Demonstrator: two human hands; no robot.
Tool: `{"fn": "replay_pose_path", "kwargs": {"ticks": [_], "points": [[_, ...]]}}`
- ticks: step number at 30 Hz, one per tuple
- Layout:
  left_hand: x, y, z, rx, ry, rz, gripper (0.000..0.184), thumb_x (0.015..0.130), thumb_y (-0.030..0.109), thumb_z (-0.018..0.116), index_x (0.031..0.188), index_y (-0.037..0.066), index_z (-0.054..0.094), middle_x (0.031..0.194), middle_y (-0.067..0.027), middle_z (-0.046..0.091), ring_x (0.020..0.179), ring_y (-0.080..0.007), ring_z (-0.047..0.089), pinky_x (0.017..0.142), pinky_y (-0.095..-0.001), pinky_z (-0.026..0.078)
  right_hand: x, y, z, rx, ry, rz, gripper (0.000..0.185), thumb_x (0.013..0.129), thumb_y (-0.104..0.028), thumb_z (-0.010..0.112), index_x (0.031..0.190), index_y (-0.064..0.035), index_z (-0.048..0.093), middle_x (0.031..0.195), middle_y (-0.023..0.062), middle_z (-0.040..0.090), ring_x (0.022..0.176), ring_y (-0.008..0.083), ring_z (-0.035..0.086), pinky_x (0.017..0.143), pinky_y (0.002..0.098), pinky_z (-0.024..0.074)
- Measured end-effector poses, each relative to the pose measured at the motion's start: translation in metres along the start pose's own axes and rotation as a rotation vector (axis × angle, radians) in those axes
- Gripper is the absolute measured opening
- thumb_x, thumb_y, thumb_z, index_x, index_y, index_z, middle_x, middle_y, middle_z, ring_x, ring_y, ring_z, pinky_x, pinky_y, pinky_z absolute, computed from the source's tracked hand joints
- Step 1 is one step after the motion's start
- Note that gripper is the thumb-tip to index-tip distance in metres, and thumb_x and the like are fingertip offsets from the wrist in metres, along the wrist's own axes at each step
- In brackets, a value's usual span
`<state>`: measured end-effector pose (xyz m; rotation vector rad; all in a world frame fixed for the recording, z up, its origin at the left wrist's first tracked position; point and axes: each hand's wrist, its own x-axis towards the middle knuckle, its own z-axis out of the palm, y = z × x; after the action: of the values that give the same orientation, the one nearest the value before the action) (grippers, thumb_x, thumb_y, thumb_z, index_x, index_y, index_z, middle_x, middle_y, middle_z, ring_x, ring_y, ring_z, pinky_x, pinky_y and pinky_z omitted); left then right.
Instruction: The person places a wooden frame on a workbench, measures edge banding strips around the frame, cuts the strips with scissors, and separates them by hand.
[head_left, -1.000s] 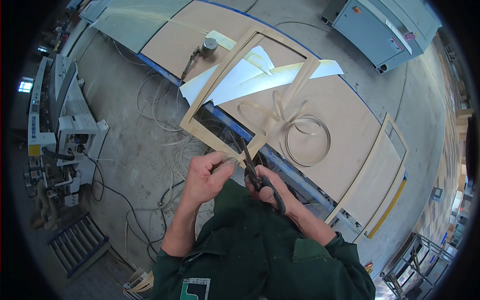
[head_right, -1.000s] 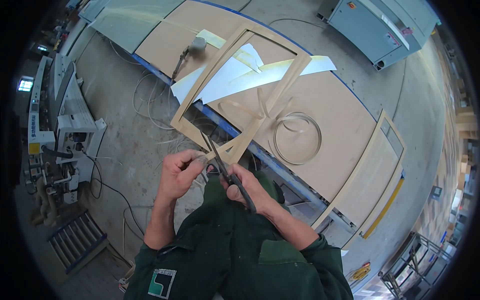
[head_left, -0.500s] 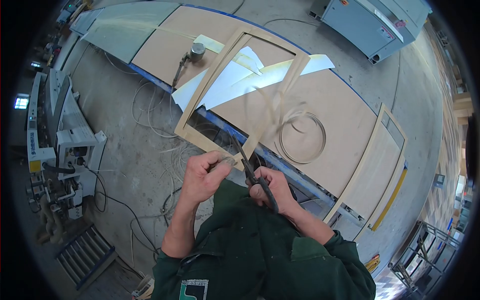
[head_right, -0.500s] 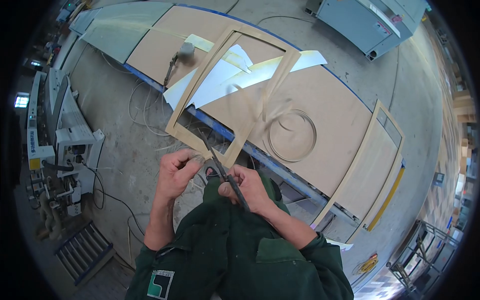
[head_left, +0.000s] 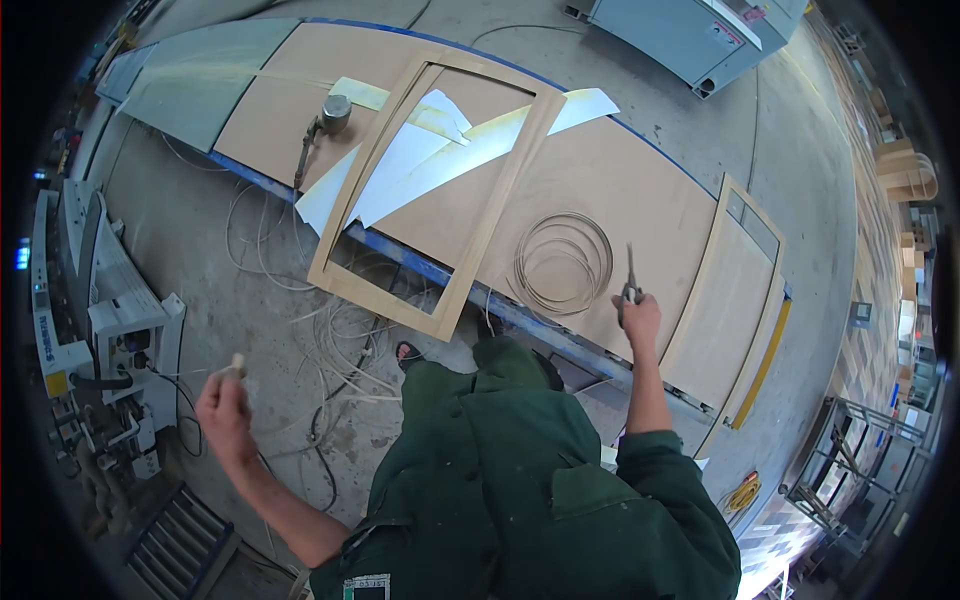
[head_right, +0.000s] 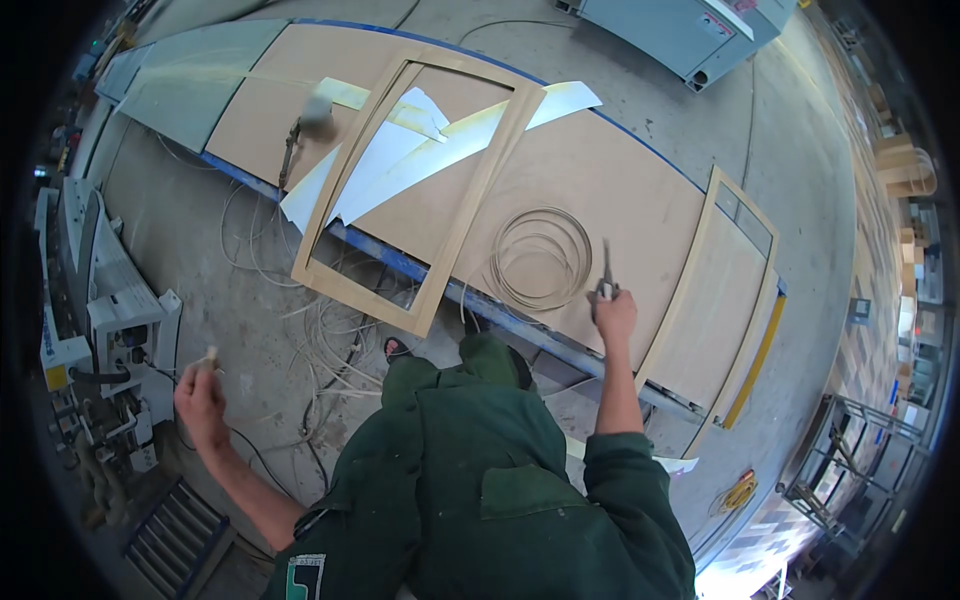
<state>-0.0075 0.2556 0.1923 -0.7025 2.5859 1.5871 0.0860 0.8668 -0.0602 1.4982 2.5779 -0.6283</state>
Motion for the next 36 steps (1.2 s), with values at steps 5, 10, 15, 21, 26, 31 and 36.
{"fn": "replay_pose_path", "kwargs": {"ticks": [5,10,15,21,26,31,36], "points": [[-0.019,-0.008,-0.061,-0.025,0.272,-0.028,0.021,0.096,0.026,0.065,0.102,0.006,0.070,0.064,0.0111,0.043,0.049,0.0013,0.030,0.044,-0.0191,0.019,0.053,0.079,0.031,-0.035,-0.093,0.034,0.043,0.076,-0.035,0.079,0.093,0.0040,0.072,0.092,0.0254,0.072,0.090,0.0400,0.071,0.082,0.0465,0.0545],[-0.045,-0.011,-0.082,-0.009,0.365,-0.053,0.017,0.099,0.025,0.061,0.102,0.011,0.069,0.064,0.0122,0.041,0.049,0.0018,0.028,0.044,-0.0197,0.017,0.059,0.078,0.039,-0.081,0.041,0.092,0.040,0.081,-0.031,0.069,0.095,0.0061,0.072,0.094,0.0266,0.072,0.093,0.0400,0.071,0.082,0.0476,0.0543],[-0.067,-0.025,-0.085,-0.042,0.435,-0.113,0.015,0.099,0.024,0.061,0.100,0.011,0.068,0.065,0.0114,0.042,0.050,0.0016,0.029,0.044,-0.0195,0.018,0.024,-0.003,0.035,0.220,-0.234,0.400,0.080,0.081,-0.054,0.072,0.130,0.0072,0.054,0.096,0.0275,0.069,0.080,0.0376,0.072,0.062,0.0446,0.0577],[-0.097,-0.007,-0.113,-0.064,0.566,-0.142,0.014,0.099,0.021,0.060,0.093,0.011,0.065,0.066,0.0097,0.043,0.051,0.0003,0.031,0.045,-0.0195,0.019,-0.002,-0.042,0.106,0.361,-0.281,0.398,0.093,0.081,-0.028,0.077,0.143,0.0121,0.021,0.110,0.0312,0.062,0.074,0.0413,0.070,0.058,0.0464,0.0606],[-0.138,-0.004,-0.136,-0.121,0.745,-0.066,0.014,0.099,0.021,0.063,0.092,0.009,0.067,0.064,0.0091,0.044,0.049,-0.0005,0.029,0.044,-0.0206,0.020,0.034,-0.017,0.137,0.653,-0.339,0.535,0.061,0.078,-0.003,0.063,0.131,0.0144,0.035,0.098,0.0289,0.065,0.068,0.0381,0.069,0.056,0.0481,0.0596],[-0.183,-0.029,-0.173,-0.082,0.943,-0.052,0.016,0.098,0.024,0.065,0.099,0.008,0.070,0.064,0.0083,0.045,0.047,-0.0013,0.030,0.042,-0.0207,0.021,0.080,0.019,0.130,0.868,-0.345,0.601,0.039,0.082,-0.004,0.059,0.115,0.0147,0.050,0.099,0.0280,0.065,0.076,0.0419,0.067,0.060,0.0531,0.0580],[-0.212,-0.041,-0.198,-0.331,1.187,0.103,0.023,0.100,0.023,0.063,0.109,0.003,0.069,0.071,0.0041,0.051,0.055,-0.0038,0.038,0.047,-0.0207,0.029,0.087,0.021,0.123,0.800,-0.293,0.621,0.037,0.087,-0.010,0.056,0.119,0.0083,0.053,0.117,0.0254,0.060,0.094,0.0423,0.064,0.067,0.0541,0.0572]]}}
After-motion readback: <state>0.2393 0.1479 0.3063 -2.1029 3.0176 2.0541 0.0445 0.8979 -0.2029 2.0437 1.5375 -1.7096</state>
